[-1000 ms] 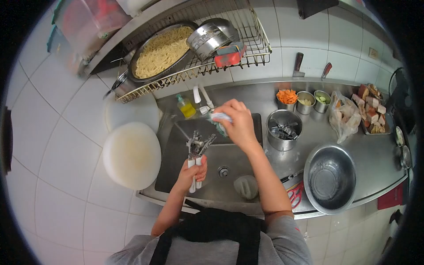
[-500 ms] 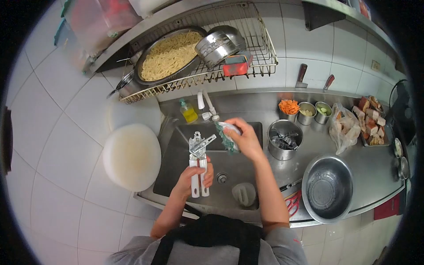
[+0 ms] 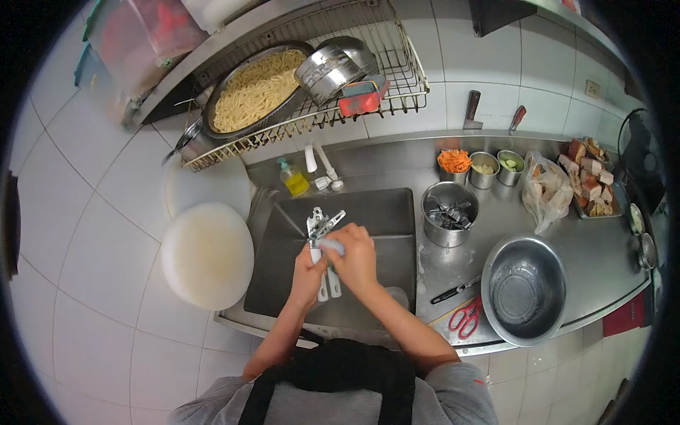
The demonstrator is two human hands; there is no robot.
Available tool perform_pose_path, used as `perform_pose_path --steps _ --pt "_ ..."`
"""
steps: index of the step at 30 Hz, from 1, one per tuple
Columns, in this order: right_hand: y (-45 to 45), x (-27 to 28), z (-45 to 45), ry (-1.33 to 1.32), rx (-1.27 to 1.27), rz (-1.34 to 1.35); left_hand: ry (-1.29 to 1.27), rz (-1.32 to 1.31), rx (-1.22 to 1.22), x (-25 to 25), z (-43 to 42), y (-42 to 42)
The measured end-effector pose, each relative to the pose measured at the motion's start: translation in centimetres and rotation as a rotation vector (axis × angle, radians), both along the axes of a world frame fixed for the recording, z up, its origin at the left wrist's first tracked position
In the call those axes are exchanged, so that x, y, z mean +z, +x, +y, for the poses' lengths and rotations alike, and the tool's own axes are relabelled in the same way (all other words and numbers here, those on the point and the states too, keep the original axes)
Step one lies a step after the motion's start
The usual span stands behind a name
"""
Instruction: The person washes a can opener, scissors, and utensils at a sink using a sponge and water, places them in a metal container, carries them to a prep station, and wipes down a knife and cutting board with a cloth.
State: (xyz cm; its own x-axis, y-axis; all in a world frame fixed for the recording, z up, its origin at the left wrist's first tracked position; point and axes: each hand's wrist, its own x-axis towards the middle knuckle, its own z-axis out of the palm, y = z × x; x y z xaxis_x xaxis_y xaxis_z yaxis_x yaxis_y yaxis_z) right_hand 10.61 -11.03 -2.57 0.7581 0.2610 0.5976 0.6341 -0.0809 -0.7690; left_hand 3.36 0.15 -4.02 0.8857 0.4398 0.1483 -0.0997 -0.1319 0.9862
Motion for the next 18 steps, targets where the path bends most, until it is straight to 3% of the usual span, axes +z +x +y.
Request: perform_pose_path --steps 1,7,9,13,17,18 --pt "-0.5 0.2 -0.1 -0.05 -0.018 -0.064 0.134 -0.004 0.025 -0.3 0.2 0.0" --pt "3.6 0.0 -0.7 0.078 -0.088 0.071 -0.438 -0.022 -0.124 2.1 -1.0 -0.2" --pt "4.7 0.4 -1.1 0.094 -0.106 0.145 -0.441 -0.04 -0.113 3.1 -1.0 -0.1" --pt "1.7 1.8 -0.9 -0.079 0.088 -0.113 -0.339 -0.022 -0.082 1.5 0.0 -0.1" --pt "3.3 1.1 -1.4 -0.135 -0.14 -0.136 -0.289 -0.034 -0.096 2.0 -1.3 -0.8" --pt "3.9 0.9 -1.7 -0.087 -0.067 -0.011 -0.275 -0.052 -0.122 3.0 -1.7 -1.3"
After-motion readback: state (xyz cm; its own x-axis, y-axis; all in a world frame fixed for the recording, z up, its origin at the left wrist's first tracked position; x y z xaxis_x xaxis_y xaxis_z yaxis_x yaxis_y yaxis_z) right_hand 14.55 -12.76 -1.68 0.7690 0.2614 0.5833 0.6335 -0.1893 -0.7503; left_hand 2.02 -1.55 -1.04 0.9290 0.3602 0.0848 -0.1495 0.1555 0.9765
